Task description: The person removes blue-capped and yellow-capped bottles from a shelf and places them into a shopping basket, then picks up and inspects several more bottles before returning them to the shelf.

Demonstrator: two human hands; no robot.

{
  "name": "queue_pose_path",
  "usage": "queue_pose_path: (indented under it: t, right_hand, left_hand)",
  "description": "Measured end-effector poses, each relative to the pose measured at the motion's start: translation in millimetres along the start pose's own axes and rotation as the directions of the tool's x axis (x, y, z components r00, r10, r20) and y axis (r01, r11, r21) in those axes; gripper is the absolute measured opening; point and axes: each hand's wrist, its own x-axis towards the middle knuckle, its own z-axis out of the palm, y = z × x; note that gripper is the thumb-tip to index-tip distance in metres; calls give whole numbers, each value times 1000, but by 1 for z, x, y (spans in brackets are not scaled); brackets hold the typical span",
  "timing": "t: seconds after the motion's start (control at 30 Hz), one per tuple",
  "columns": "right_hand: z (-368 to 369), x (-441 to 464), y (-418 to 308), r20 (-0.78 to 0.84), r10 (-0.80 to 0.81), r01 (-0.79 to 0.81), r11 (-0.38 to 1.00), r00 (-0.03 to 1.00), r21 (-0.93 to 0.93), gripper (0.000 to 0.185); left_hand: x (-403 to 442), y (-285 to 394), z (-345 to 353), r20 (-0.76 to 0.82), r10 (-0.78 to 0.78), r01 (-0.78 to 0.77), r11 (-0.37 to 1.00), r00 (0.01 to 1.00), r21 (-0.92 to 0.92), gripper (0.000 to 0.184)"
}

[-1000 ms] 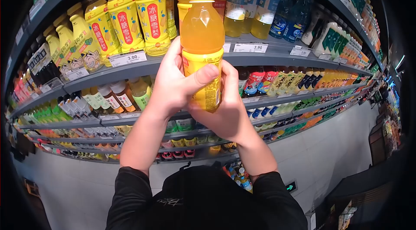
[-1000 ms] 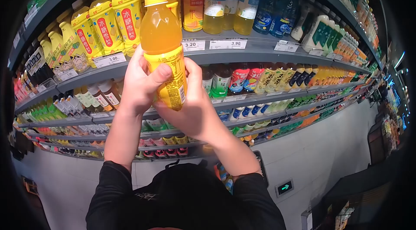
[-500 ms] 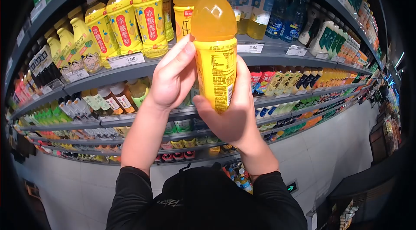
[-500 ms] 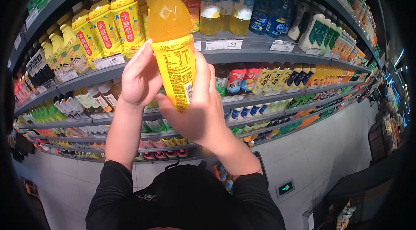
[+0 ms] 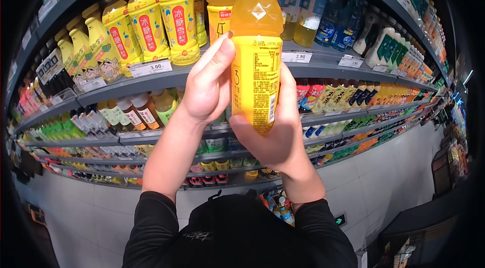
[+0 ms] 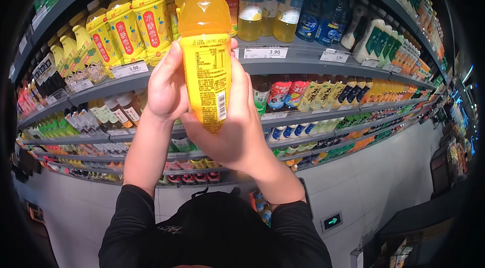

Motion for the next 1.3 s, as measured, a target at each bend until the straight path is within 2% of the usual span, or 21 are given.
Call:
queue_pose_path:
  t: [0.3,0.37,0.43,0.5,0.53,0.6,0.7,0.77,0.8,0.9,0.93,0.97,1.0,1.03,1.1,1.13,1.17,1.27,1.3]
  right_hand:
    - [-6,4,6,30,-20,20,999,999,-29,85]
    - [-6,6,7,28,-10,9,1000,1000,23,85]
    - [-5,7,13,22,14,-17,992,1000,123,86]
    - [-11,13,14,39,109,-111,991,993,74,85]
    - [-11,14,16,19,122,-123,990,992,67,88]
    - [-8,15,23,-47,111,-108,992,993,70,95]
    - [-4,20,27,-103,142,-123,977,984,173,94]
    - [-4,24,30,-114,173,-138,954,978,265,90]
    - [-3,27,27,-148,204,-145,931,968,336,80]
    - [-19,39,38,-160,5,6,998,987,66,69]
    - [-27,44,34,-184,-54,40,996,981,-77,63]
    - [-33,49,23,-165,52,-65,995,985,-70,61]
    - [-35,54,20,-195,1,-27,992,981,-127,61]
    - [-38,61,21,-223,-51,8,982,974,-187,60]
    - [-42,77,32,-289,-252,160,939,924,-305,61]
    - [-46,85,37,-279,-285,180,919,917,-349,59]
    - [-49,91,42,-267,-317,198,898,910,-392,58]
    - [-51,107,54,-228,-268,167,909,936,-381,47]
    - [-50,111,58,-224,-241,140,911,944,-387,46]
  left_hand:
    - [6,1,-4,-30,43,-40,995,999,92,63]
    - [4,2,1,0,113,-112,984,994,137,63]
    - [4,4,5,14,174,-174,971,985,164,63]
    - [4,4,9,12,224,-223,959,974,175,66]
    - [5,10,14,-26,198,-192,970,980,152,75]
    - [8,12,23,-31,254,-233,923,967,307,77]
    - [14,10,28,-28,311,-261,839,950,477,80]
    - [14,11,32,-12,292,-233,788,956,569,80]
    - [16,11,33,19,303,-246,737,953,630,80]
    - [17,14,38,45,362,-258,565,931,784,81]
    - [17,15,38,76,381,-301,576,921,760,78]
    - [19,17,37,107,400,-344,586,910,734,74]
    - [23,19,35,139,420,-387,594,897,705,71]
    - [25,23,29,183,485,-427,461,855,777,63]
    - [28,34,11,296,580,-467,167,759,868,49]
    - [28,40,8,311,648,-454,61,695,889,36]
    - [30,43,2,234,680,-417,116,695,902,31]
    - [33,55,-2,147,711,-324,121,688,938,28]
    - [36,60,-3,235,696,-291,-40,678,956,29]
